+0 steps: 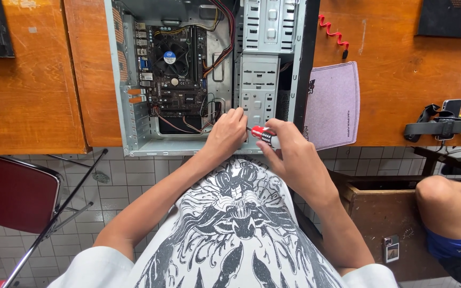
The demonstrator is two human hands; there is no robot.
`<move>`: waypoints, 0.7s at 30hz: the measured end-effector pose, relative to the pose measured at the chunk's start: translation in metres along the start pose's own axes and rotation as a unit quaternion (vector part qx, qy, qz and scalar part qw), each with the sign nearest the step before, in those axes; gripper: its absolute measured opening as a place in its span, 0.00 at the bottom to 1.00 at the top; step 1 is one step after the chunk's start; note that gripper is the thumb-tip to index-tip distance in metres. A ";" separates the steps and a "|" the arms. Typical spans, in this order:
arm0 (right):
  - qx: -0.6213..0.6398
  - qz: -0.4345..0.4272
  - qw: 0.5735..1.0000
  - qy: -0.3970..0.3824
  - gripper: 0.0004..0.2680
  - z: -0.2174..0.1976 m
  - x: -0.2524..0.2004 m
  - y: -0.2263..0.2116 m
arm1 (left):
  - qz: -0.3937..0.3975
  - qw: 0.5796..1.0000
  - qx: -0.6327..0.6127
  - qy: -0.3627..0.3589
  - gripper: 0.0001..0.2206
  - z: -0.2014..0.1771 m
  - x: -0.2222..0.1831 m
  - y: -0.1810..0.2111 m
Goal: Securing a hard drive into a computer case using a screwdriver and screws
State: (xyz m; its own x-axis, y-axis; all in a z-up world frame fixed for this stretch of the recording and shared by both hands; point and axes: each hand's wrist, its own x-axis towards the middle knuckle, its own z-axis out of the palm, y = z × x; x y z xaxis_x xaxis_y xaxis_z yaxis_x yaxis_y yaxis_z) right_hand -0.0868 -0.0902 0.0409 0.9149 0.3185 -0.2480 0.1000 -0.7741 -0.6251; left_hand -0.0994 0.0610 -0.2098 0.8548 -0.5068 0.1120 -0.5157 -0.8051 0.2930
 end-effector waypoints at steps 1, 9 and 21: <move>-0.001 0.001 1.000 0.000 0.12 0.000 0.000 0.000 | 0.001 1.000 -0.001 0.000 0.08 -0.014 0.003 -0.007; -0.112 -0.024 0.991 -0.066 0.11 -0.001 0.002 0.001 | -0.217 0.826 -0.427 -0.296 0.35 -0.054 0.013 -0.068; -0.143 0.000 0.984 -0.111 0.15 -0.010 0.013 -0.006 | -0.237 0.696 -0.417 -0.534 0.63 -0.016 0.060 -0.084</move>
State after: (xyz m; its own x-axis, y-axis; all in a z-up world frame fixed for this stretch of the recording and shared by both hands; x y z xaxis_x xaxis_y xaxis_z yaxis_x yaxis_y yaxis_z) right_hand -0.0711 -0.0872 0.0485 0.8106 0.4056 -0.4224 0.2347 -0.8859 -0.4002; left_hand -0.0039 0.1026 -0.2129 0.1563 -0.5447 -0.8240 0.4033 -0.7263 0.5566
